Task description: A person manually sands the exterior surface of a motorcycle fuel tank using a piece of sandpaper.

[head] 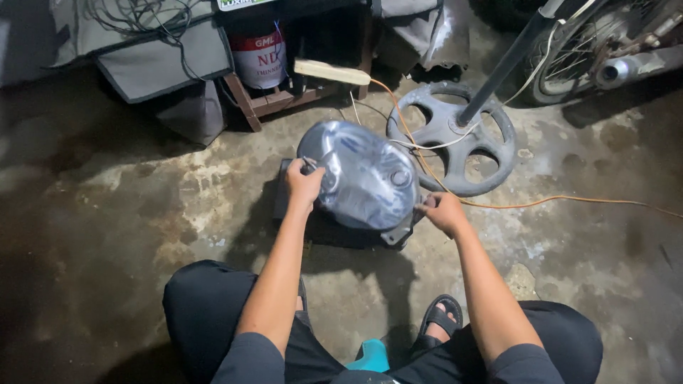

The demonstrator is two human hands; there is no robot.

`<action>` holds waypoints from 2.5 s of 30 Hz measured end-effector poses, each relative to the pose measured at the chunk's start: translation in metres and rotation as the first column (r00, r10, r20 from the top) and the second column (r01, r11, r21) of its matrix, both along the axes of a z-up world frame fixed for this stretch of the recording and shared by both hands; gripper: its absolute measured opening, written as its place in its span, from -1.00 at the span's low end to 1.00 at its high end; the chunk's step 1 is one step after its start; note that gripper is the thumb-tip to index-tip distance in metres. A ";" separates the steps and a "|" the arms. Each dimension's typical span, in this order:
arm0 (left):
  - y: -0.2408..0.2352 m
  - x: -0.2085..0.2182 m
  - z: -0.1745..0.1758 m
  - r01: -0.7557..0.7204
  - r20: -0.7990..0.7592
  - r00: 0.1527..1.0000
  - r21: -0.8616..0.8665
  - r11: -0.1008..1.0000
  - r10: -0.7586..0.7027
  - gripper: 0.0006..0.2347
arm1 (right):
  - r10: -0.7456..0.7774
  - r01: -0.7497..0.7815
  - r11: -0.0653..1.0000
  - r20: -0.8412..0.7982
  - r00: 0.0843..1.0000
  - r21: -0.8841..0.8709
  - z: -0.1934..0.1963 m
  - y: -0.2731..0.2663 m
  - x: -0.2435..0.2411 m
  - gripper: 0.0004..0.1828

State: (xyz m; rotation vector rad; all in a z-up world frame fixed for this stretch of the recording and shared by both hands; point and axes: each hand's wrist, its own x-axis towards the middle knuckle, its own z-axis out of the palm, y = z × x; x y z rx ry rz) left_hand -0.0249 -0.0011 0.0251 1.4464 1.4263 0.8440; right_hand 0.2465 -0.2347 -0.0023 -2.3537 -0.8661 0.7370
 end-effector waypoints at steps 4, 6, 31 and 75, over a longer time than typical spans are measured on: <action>-0.001 0.007 0.011 0.002 0.198 0.980 -0.012 1.000 0.000 -0.81 | -0.048 0.043 0.997 0.084 0.995 0.062 0.031 -0.003 0.001 -0.69; -0.005 0.007 0.021 0.039 0.297 0.955 -0.062 0.997 -0.019 -0.79 | -0.040 0.044 0.999 0.213 0.976 -0.013 0.028 -0.004 0.008 -0.66; 0.043 -0.002 -0.123 0.070 0.400 0.914 -0.323 0.944 0.069 -0.80 | 0.045 -0.050 0.999 -0.228 0.973 -0.014 0.116 -0.009 -0.025 -0.59; -0.002 0.020 -0.030 0.275 0.153 0.937 0.237 0.932 -0.315 -0.76 | -0.240 0.268 0.942 -0.155 0.958 0.201 -0.070 0.009 0.072 -0.76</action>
